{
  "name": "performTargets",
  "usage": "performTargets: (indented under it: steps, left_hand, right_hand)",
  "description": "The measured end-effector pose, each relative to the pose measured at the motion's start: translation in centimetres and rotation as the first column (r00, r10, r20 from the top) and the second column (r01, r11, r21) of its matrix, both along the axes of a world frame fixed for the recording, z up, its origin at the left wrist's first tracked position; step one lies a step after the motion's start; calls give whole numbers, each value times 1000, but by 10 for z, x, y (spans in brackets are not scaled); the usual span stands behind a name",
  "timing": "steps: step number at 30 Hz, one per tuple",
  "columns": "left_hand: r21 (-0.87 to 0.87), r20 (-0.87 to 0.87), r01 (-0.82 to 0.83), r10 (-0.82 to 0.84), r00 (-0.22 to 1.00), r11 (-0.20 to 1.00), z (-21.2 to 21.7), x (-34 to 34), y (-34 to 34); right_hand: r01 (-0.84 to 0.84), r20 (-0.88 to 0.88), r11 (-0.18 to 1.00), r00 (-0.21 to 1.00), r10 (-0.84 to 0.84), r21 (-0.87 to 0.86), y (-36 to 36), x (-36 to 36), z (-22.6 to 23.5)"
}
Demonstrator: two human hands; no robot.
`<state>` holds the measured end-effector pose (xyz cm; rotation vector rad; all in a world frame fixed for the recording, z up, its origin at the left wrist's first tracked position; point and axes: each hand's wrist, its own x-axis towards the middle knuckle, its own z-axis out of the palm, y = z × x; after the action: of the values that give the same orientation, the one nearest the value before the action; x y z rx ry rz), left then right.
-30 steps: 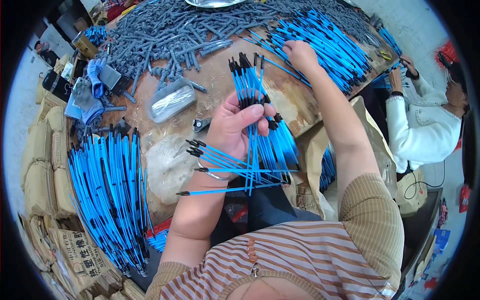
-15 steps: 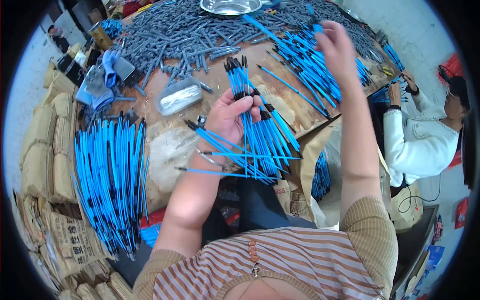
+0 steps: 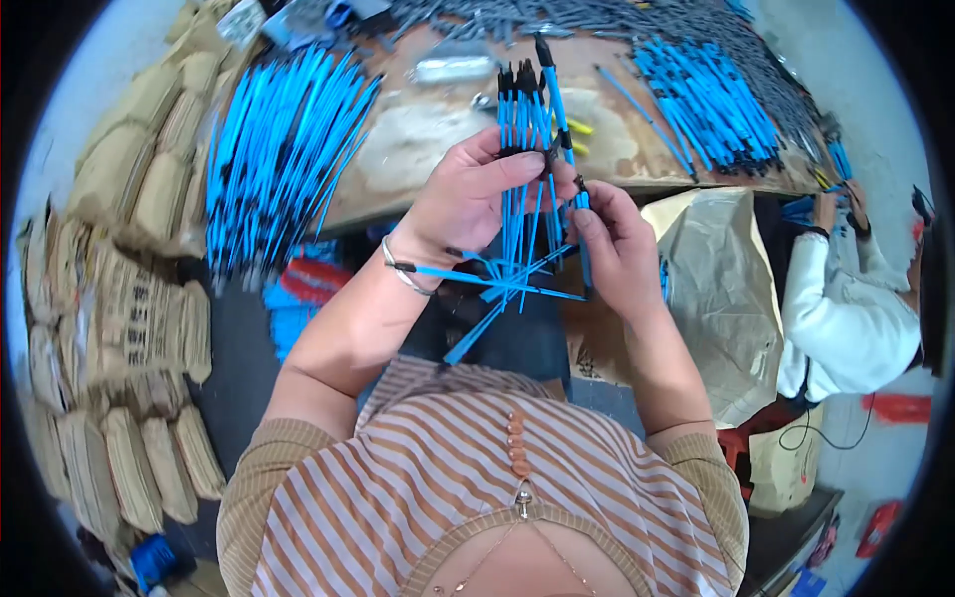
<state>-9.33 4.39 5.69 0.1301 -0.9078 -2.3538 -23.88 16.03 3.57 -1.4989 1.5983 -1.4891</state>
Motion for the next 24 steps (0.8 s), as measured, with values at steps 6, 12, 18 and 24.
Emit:
performTargets:
  steps: [6,12,18,24]
  left_hand:
    - [-67,119,-162,170,978,984,-28,69,43]
    - [-306,115,-395,445,888,866,-52,51,-14]
    - [-264,176,-401,453,874,877,-60,41,-15]
    - [-451,285,-290,444,849,844,-66,65,13]
  right_hand:
    - [-47,122,999,992,45,15,22,69,-46]
    - [-1,-170,999,985,8,43,-37,63,-78]
    - [76,-51,986,995,-85,-146,-76,26,-10]
    - [-360,-126,912,932,340,-197,-86,70,29]
